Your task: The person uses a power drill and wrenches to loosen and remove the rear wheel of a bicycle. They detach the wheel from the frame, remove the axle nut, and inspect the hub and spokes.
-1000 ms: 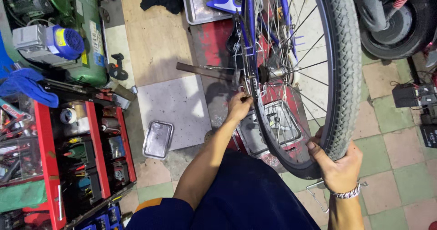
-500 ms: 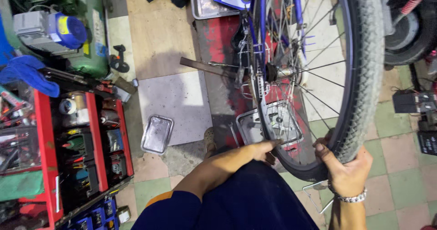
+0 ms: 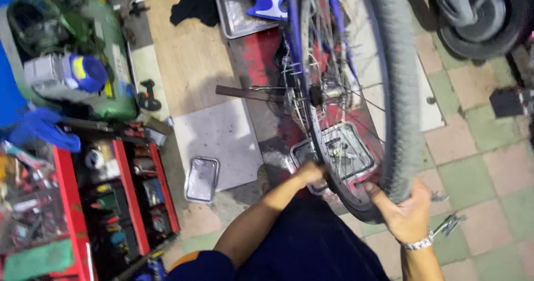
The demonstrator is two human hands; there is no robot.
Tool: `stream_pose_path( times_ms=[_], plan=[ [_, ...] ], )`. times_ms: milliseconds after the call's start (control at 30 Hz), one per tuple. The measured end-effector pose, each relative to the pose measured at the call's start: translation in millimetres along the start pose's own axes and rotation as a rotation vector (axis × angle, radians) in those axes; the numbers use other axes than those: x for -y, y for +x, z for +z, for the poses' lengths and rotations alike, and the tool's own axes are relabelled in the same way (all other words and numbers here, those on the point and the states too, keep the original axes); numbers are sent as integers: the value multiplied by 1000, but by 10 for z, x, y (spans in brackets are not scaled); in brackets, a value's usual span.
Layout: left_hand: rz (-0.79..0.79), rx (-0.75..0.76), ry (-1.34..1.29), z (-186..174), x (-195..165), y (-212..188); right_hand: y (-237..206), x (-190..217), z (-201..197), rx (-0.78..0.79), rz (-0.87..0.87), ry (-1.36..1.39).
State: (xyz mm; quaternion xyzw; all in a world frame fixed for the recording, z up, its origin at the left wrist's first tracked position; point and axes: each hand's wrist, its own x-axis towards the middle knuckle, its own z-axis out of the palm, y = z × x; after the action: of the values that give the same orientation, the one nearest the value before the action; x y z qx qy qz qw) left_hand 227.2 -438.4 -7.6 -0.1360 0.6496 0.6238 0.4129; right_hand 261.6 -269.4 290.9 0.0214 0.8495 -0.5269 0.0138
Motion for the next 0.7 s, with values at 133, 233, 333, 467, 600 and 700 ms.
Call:
stream_pose_path(
  times_ms=[133, 233, 333, 467, 600, 700],
  plan=[
    [388, -88, -493, -139, -257, -98, -99, -42, 28, 25, -72, -32],
    [514, -333, -56, -228, -525, -316, -121, -108, 17, 102, 17, 205],
    [476, -525, -95, -216, -899, -474, -131, -179, -38, 208, -54, 189],
    [856, -811, 233, -205, -1356, -724, -140, -244, -80, 191, -209, 273],
    [736, -663, 277, -280, -1744, -886, -145, -263, -68, 295, -54, 332],
    [872, -510, 363, -247, -1875, -950, -150, -271, -29, 264, -127, 372]
  ],
)
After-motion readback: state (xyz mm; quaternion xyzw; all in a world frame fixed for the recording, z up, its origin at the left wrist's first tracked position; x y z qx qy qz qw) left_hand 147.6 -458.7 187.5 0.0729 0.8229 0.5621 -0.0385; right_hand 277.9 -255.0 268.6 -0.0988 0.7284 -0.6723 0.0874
